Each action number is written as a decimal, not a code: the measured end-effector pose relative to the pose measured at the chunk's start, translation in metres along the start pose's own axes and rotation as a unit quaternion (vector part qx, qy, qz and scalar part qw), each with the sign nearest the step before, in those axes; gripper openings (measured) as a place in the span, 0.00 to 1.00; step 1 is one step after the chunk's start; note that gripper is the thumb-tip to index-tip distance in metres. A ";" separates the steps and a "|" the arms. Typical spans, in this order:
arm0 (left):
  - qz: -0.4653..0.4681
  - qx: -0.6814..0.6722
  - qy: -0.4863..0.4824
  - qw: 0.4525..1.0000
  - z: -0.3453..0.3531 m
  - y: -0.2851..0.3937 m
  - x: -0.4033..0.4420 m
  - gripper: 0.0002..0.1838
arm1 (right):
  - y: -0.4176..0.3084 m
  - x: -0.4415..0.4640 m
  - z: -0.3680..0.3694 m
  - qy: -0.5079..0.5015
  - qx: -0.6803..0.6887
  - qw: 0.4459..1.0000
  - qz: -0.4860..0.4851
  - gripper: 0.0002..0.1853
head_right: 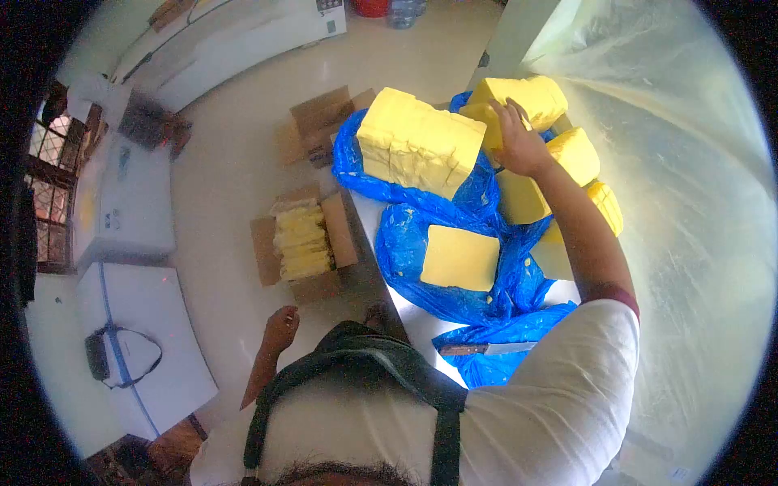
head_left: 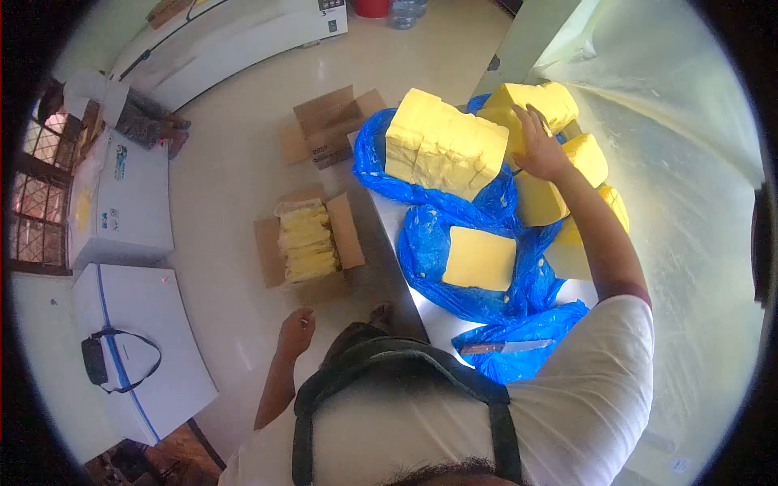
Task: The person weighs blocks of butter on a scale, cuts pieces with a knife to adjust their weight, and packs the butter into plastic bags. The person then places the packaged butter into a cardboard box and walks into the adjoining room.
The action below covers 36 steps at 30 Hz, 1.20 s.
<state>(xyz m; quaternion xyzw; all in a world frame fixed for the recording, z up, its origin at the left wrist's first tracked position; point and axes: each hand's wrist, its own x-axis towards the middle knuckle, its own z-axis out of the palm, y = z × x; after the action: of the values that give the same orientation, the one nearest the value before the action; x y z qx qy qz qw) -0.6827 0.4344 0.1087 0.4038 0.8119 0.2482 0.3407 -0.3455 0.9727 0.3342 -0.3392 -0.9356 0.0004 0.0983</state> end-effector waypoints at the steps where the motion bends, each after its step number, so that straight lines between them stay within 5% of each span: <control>1: -0.010 0.000 0.004 1.000 0.001 -0.004 0.000 0.16 | -0.001 -0.004 0.005 0.002 -0.002 1.000 0.000 0.54; 3: -0.019 -0.002 0.006 1.000 0.002 -0.004 -0.001 0.16 | -0.004 -0.014 0.018 0.082 0.178 0.975 0.103 0.52; 5: -0.028 0.019 -0.012 0.999 0.002 0.000 -0.002 0.15 | -0.019 -0.013 0.032 0.172 0.121 0.971 0.112 0.50; 7: -0.013 0.016 -0.017 1.000 0.006 -0.006 0.003 0.15 | -0.019 -0.004 0.049 0.313 0.083 0.919 0.224 0.48; 9: 0.003 0.015 -0.023 1.000 0.004 -0.003 0.008 0.15 | -0.011 0.006 0.054 0.298 0.133 0.905 0.272 0.39; 11: -0.041 0.018 -0.024 0.999 0.000 0.013 0.011 0.15 | -0.010 0.015 0.054 0.150 0.089 0.904 0.389 0.34; 14: -0.040 0.030 -0.017 0.999 -0.001 0.007 0.013 0.15 | -0.013 0.016 0.065 0.152 0.054 0.911 0.380 0.27; 24: -0.005 -0.003 -0.026 1.000 0.000 -0.020 -0.002 0.17 | 0.004 0.041 0.030 -0.001 -0.029 0.953 0.300 0.29; 31: -0.019 0.025 -0.014 0.999 -0.008 -0.031 -0.006 0.17 | 0.024 0.008 0.021 0.114 0.029 0.945 0.305 0.34; 33: -0.012 0.017 -0.032 0.999 -0.008 -0.034 -0.007 0.17 | 0.016 0.011 -0.019 0.126 -0.029 0.948 0.290 0.22; 34: -0.011 0.020 -0.050 0.999 -0.011 -0.025 -0.005 0.17 | 0.028 0.012 -0.038 0.082 0.098 0.938 0.322 0.21; 36: -0.001 0.036 -0.082 0.996 -0.016 -0.006 0.003 0.17 | 0.020 0.002 -0.081 0.077 0.126 0.937 0.318 0.23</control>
<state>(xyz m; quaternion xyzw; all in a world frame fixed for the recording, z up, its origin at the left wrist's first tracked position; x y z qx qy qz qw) -0.6992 0.4315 0.1139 0.4342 0.7898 0.1851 0.3917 -0.3192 0.9837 0.4129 -0.6027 -0.7608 0.1236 0.2064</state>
